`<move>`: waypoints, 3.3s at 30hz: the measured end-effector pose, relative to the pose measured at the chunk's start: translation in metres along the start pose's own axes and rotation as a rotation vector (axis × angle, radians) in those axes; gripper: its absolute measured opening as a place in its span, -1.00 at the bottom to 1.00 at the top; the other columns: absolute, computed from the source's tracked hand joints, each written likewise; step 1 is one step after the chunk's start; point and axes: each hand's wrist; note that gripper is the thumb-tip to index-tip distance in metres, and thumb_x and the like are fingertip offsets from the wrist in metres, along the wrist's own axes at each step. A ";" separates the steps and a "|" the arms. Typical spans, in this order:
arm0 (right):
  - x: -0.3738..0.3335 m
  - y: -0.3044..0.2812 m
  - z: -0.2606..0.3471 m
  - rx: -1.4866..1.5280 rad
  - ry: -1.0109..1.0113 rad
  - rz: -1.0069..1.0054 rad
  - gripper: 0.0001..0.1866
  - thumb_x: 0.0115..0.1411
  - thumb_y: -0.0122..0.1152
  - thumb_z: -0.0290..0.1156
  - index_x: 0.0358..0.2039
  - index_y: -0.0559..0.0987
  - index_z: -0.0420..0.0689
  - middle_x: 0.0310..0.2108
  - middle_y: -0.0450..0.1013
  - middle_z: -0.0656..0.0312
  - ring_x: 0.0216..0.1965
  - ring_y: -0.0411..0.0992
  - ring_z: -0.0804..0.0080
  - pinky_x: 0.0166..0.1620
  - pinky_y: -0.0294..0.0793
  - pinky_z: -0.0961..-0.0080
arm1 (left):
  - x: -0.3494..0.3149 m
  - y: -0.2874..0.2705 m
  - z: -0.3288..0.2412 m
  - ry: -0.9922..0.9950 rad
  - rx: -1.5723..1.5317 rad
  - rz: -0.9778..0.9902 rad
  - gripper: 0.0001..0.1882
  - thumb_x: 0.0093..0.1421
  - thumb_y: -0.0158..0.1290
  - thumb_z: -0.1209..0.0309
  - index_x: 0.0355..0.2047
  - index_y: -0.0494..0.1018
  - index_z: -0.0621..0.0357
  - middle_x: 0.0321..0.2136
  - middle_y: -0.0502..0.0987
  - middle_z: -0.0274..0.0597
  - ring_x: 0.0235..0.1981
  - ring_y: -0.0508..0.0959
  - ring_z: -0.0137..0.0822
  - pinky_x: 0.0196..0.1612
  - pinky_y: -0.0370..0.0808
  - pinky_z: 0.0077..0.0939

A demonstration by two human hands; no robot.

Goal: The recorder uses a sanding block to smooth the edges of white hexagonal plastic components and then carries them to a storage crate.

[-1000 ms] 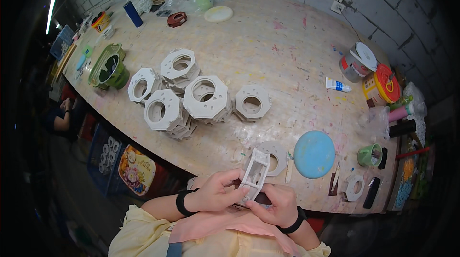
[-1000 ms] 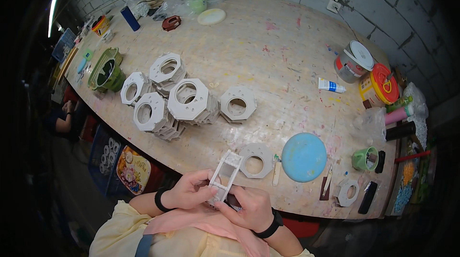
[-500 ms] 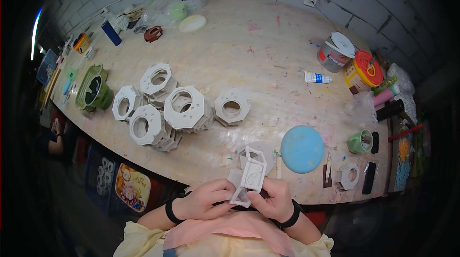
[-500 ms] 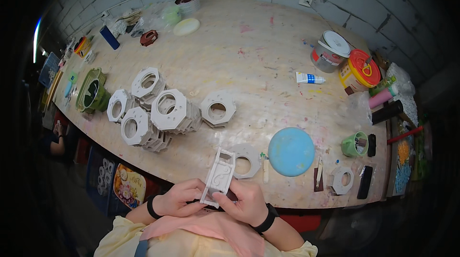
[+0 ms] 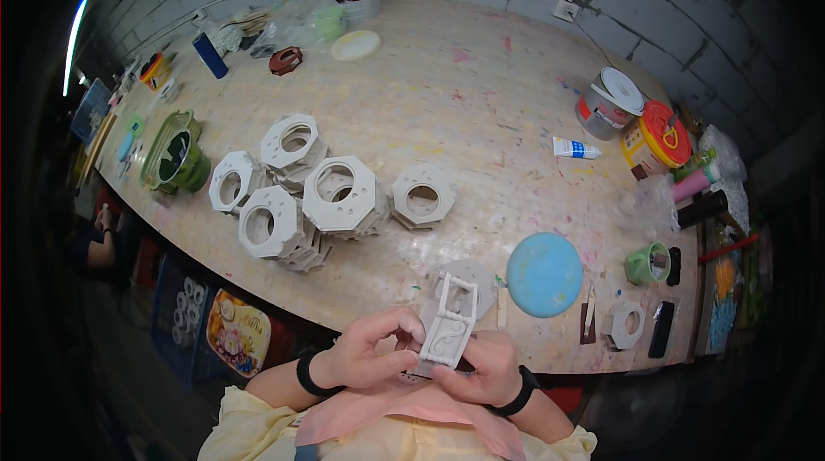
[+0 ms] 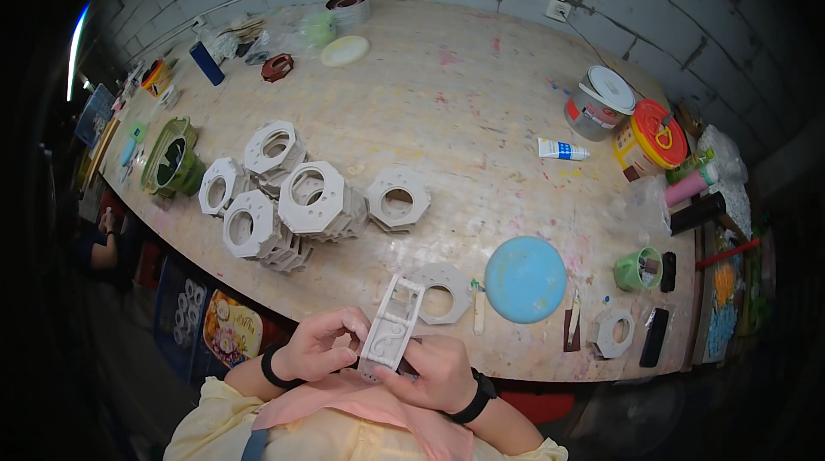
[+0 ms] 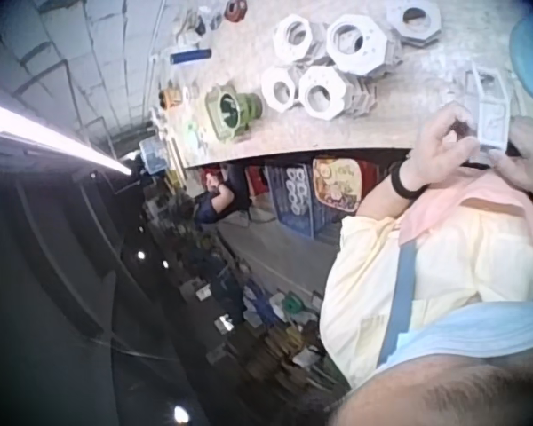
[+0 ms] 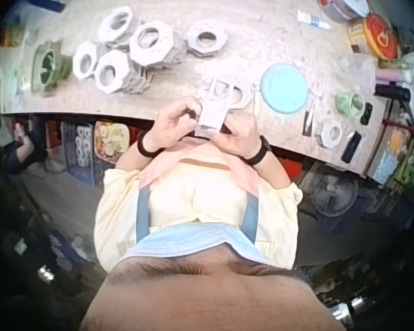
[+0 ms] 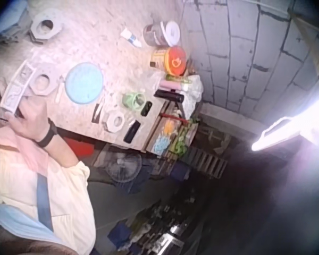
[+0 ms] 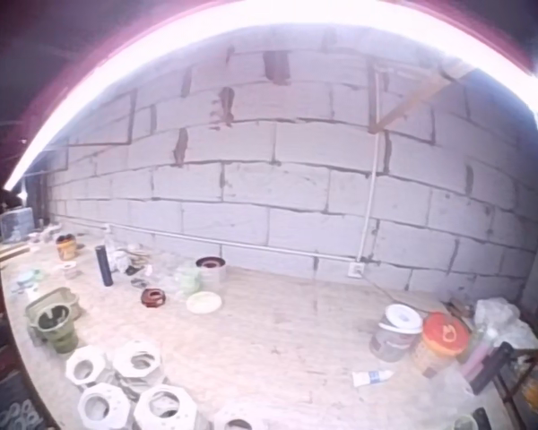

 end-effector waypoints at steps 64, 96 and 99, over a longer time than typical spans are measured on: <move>-0.011 -0.003 -0.013 0.087 0.165 -0.032 -0.53 -0.10 0.34 -0.09 -0.45 0.49 -0.30 -0.71 0.34 0.10 -0.71 0.36 0.26 -0.61 0.32 0.47 | -0.004 0.003 0.024 0.249 0.291 0.098 -0.63 0.00 0.18 0.43 -0.15 0.43 0.25 -0.27 0.41 -0.12 -0.34 0.44 -0.34 -0.28 0.40 -0.53; -0.079 -0.030 -0.082 -0.569 0.669 -0.270 -0.82 0.01 0.23 -0.30 -0.62 0.49 -0.09 -0.71 0.45 0.22 -0.66 0.45 0.28 -0.58 0.39 0.42 | 0.038 -0.037 0.132 -0.532 -0.652 -0.385 -0.64 0.20 -0.06 0.40 0.01 0.25 0.21 -0.14 0.43 -0.22 -0.14 0.47 -0.37 -0.08 0.44 -0.44; -0.085 -0.026 -0.086 -0.557 0.692 -0.270 -0.82 0.01 0.22 -0.29 -0.60 0.50 -0.09 -0.70 0.45 0.21 -0.65 0.45 0.27 -0.57 0.39 0.42 | 0.046 -0.037 0.135 -0.515 -0.706 -0.392 -0.63 0.20 -0.06 0.39 0.01 0.22 0.19 -0.11 0.41 -0.24 -0.10 0.44 -0.37 -0.04 0.39 -0.39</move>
Point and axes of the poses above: each hand's wrist, its own x-axis towards the middle knuckle, its own y-axis out of the palm, z = x × y
